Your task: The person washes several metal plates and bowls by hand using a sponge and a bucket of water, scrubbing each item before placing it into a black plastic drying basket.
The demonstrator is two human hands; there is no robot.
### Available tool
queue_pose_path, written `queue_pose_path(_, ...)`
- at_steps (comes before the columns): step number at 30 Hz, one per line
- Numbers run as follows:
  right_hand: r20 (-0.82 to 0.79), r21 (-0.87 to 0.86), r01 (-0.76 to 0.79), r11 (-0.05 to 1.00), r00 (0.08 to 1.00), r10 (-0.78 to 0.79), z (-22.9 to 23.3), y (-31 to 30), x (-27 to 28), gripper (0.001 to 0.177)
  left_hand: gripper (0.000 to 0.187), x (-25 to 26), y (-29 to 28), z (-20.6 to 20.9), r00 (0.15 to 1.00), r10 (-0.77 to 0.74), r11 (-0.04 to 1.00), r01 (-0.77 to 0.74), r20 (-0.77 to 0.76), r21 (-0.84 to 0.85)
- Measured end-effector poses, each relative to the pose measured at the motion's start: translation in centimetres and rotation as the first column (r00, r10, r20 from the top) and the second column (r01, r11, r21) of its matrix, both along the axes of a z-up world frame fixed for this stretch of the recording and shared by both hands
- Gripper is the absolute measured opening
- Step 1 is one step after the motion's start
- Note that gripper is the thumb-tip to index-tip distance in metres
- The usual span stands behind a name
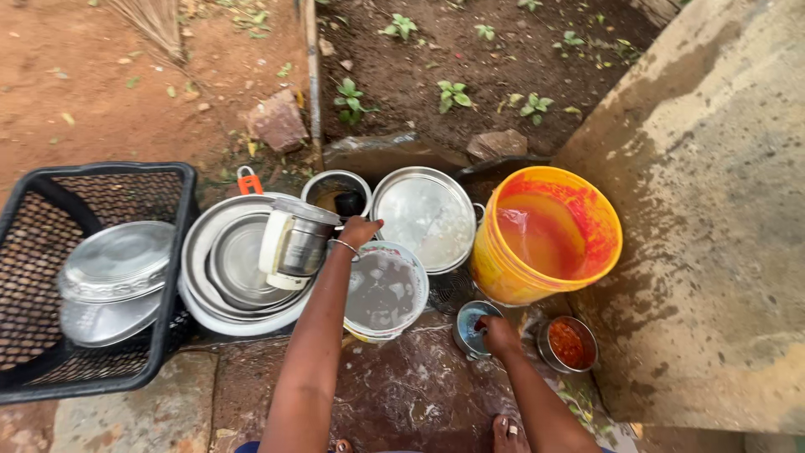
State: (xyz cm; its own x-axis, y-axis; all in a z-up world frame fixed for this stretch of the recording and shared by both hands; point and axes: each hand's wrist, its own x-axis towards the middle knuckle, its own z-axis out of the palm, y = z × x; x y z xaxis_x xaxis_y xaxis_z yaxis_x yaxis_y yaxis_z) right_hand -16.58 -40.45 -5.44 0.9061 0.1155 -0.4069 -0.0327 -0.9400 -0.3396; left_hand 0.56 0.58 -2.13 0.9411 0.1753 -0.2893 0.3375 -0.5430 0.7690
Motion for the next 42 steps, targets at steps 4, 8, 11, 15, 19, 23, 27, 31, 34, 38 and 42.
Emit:
queue_pose_path(4,-0.048,0.091,-0.044,0.995,0.998,0.048,-0.8,-1.0,0.3,0.036,0.072,0.4,0.3,-1.4,0.999,0.031,1.0,-0.03,0.02,-0.004)
queue_pose_path(8,-0.101,0.038,-0.059,0.998,0.993,0.063,-1.2,-0.4,0.6,0.037,0.078,1.2,0.5,-1.8,0.986,-0.072,0.996,0.08,-0.149,0.048)
queue_pose_path(11,-0.06,-0.015,-0.12,0.993,0.991,0.119,-1.4,0.6,0.0,0.036,0.079,1.8,-0.4,-1.9,0.978,-0.186,0.968,0.199,-0.092,0.151)
queue_pose_path(15,0.041,-0.079,-0.131,0.988,0.99,0.135,-1.6,1.6,-1.6,0.037,0.072,2.3,-0.9,-2.2,0.96,-0.264,0.923,0.278,-0.088,0.265)
queue_pose_path(19,0.008,-0.07,-0.057,0.996,0.998,0.058,-1.5,1.9,-1.5,0.044,0.072,2.7,-1.5,-2.6,0.978,-0.157,0.942,0.19,-0.136,0.275)
queue_pose_path(23,0.002,-0.058,-0.131,0.99,0.991,0.131,-1.3,1.5,-1.3,0.036,0.062,2.7,-1.7,-2.9,0.975,0.018,0.98,0.027,-0.222,0.197)
queue_pose_path(27,-0.021,-0.032,-0.074,0.997,0.997,0.073,-1.3,1.3,-1.4,0.039,0.033,1.9,-2.9,-1.1,0.991,0.127,0.94,-0.134,0.041,0.312)
queue_pose_path(31,0.002,-0.031,-0.051,0.998,0.999,0.051,-1.5,1.6,-1.6,0.038,0.026,-0.5,-5.9,4.3,0.938,0.034,0.919,-0.165,0.346,0.357)
queue_pose_path(34,-0.034,-0.116,0.015,0.993,0.999,-0.019,-1.4,2.4,-1.5,0.039,0.023,-1.3,-8.2,8.3,0.864,-0.155,0.842,-0.139,0.48,0.522)
queue_pose_path(38,0.051,-0.101,0.084,0.991,0.996,-0.08,-1.3,3.0,-1.6,0.042,0.021,-3.0,-9.0,13.1,0.583,-0.548,0.614,-0.206,0.6,0.762)
queue_pose_path(42,0.082,-0.102,0.068,0.992,0.995,-0.06,-1.7,2.8,-0.8,0.033,0.025,-4.8,-8.9,19.5,0.403,-0.594,0.586,-0.377,0.697,0.717)
